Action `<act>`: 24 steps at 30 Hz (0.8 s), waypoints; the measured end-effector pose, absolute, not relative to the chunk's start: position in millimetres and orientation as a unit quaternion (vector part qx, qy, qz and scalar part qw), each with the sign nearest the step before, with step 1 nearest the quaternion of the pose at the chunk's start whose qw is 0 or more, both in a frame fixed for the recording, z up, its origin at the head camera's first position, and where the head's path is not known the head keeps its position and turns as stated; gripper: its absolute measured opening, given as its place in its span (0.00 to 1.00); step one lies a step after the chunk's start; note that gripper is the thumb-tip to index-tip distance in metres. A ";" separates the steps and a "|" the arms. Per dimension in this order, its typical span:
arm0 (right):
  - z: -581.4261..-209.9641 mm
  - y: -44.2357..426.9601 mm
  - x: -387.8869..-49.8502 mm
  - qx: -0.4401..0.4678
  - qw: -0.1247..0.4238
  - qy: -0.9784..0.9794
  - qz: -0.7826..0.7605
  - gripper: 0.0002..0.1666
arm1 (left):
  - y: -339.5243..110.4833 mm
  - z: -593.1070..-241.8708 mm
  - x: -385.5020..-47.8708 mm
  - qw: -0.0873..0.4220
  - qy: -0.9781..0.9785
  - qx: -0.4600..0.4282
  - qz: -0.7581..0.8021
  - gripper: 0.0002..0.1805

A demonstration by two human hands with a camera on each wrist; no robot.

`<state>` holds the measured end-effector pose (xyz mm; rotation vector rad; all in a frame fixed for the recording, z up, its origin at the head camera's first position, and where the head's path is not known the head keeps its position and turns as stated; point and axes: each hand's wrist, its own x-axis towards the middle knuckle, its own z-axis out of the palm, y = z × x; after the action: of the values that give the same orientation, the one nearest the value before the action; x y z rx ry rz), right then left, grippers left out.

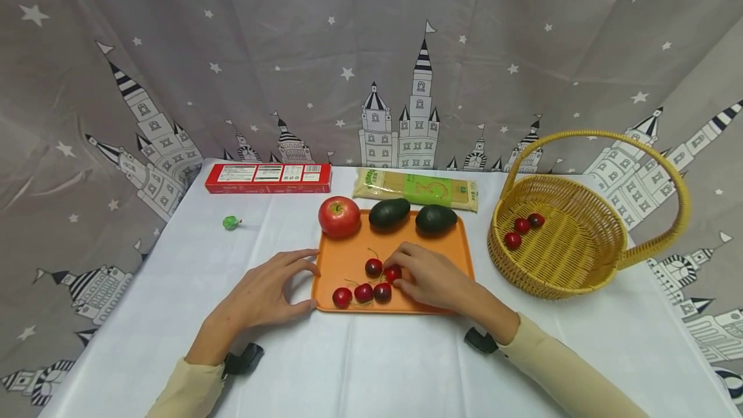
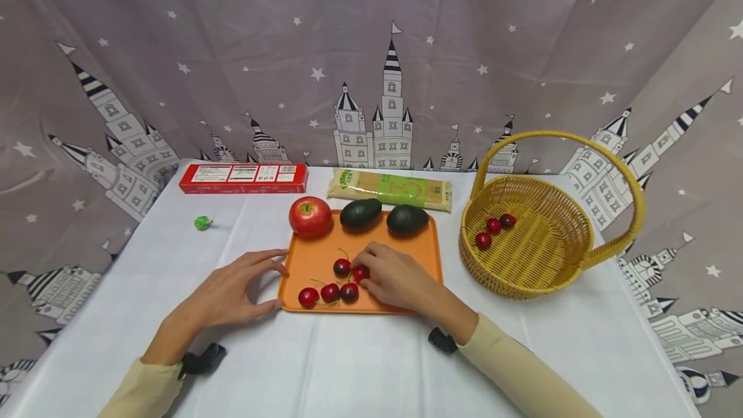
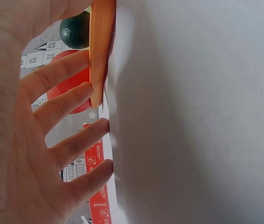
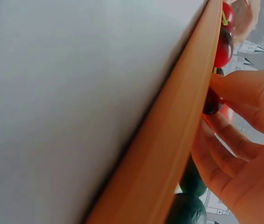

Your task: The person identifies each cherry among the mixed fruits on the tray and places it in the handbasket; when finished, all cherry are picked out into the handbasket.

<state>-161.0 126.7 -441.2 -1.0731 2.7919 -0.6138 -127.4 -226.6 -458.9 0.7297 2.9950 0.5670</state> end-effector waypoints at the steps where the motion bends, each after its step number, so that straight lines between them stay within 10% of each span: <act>1: -440.3 127.6 -160.7 -0.350 0.043 0.914 -0.203 0.19 | -226.6 -458.9 -127.3 0.003 0.955 0.233 0.181 0.25; 24: -416.1 185.3 -154.7 -0.328 -0.040 0.909 -0.253 0.20 | -225.5 -457.0 -127.7 0.008 0.957 0.228 0.180 0.26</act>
<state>-154.7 185.3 -416.1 -1.0584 2.9323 -0.8146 -127.7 -225.5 -457.0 0.7127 2.9907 0.5633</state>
